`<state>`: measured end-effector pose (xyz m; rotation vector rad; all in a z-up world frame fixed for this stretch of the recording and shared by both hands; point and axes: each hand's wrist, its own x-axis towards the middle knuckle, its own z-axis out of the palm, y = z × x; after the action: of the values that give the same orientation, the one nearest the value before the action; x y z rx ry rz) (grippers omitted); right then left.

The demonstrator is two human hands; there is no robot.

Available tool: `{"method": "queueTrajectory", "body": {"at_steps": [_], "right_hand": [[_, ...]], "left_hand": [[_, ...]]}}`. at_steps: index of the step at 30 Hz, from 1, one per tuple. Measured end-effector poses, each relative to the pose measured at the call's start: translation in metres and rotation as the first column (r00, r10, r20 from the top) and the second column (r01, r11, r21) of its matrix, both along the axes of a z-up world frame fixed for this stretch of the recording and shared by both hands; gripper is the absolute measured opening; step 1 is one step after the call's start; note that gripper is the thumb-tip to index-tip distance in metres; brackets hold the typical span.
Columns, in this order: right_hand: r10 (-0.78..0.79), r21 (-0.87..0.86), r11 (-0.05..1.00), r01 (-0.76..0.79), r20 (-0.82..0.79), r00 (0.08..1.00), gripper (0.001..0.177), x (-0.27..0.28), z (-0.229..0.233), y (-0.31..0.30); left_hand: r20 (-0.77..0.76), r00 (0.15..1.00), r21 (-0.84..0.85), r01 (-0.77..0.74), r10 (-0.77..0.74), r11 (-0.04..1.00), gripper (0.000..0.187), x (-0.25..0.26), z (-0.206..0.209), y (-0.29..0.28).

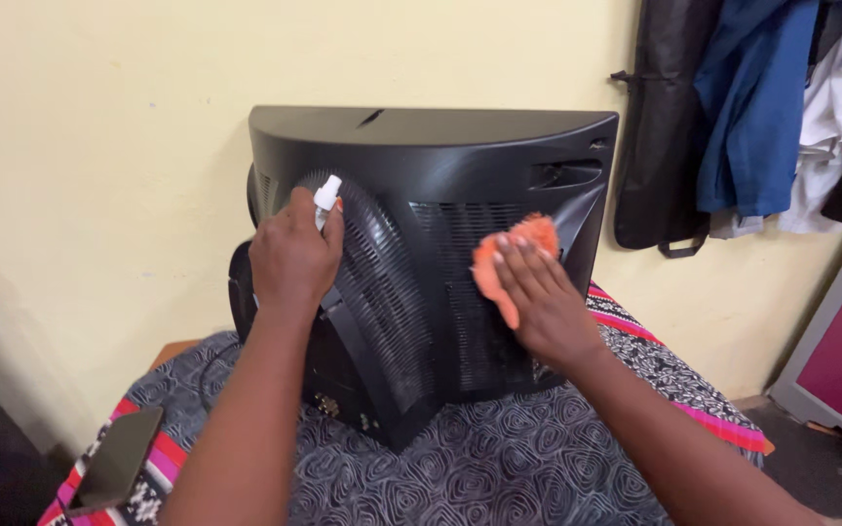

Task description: The person cleans the rear casing and vents of a CRT television by spraying a liquid from a bottle and wiping the surfaces with a cloth, handling different areas of the plastic housing one at a time.

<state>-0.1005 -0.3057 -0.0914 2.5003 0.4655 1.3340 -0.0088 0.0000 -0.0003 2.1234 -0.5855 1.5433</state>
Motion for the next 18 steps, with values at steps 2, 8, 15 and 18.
{"method": "queueTrajectory", "body": {"at_steps": [2, 8, 15, 18], "right_hand": [[-0.173, -0.065, 0.983, 0.171, -0.037, 0.984, 0.076, 0.002, -0.017, -0.005], [-0.039, 0.33, 0.944, 0.005, 0.096, 0.995, 0.07, 0.033, -0.061, 0.025], [-0.016, 0.489, 0.87, -0.055, 0.141, 0.99, 0.075, 0.069, -0.081, 0.091], [0.053, 0.342, 0.933, -0.109, 0.168, 0.984, 0.071, 0.065, -0.083, 0.096]], "left_hand": [[0.11, 0.994, 0.052, 0.012, -0.018, 0.999, 0.031, -0.006, -0.002, -0.002], [0.0, 0.937, 0.055, 0.348, -0.349, 0.936, 0.032, -0.032, -0.03, -0.037], [0.154, 0.964, 0.294, 0.166, -0.218, 0.941, 0.028, -0.031, -0.05, -0.043], [0.175, 0.96, 0.292, 0.161, -0.218, 0.943, 0.026, -0.027, -0.051, -0.042]]}}
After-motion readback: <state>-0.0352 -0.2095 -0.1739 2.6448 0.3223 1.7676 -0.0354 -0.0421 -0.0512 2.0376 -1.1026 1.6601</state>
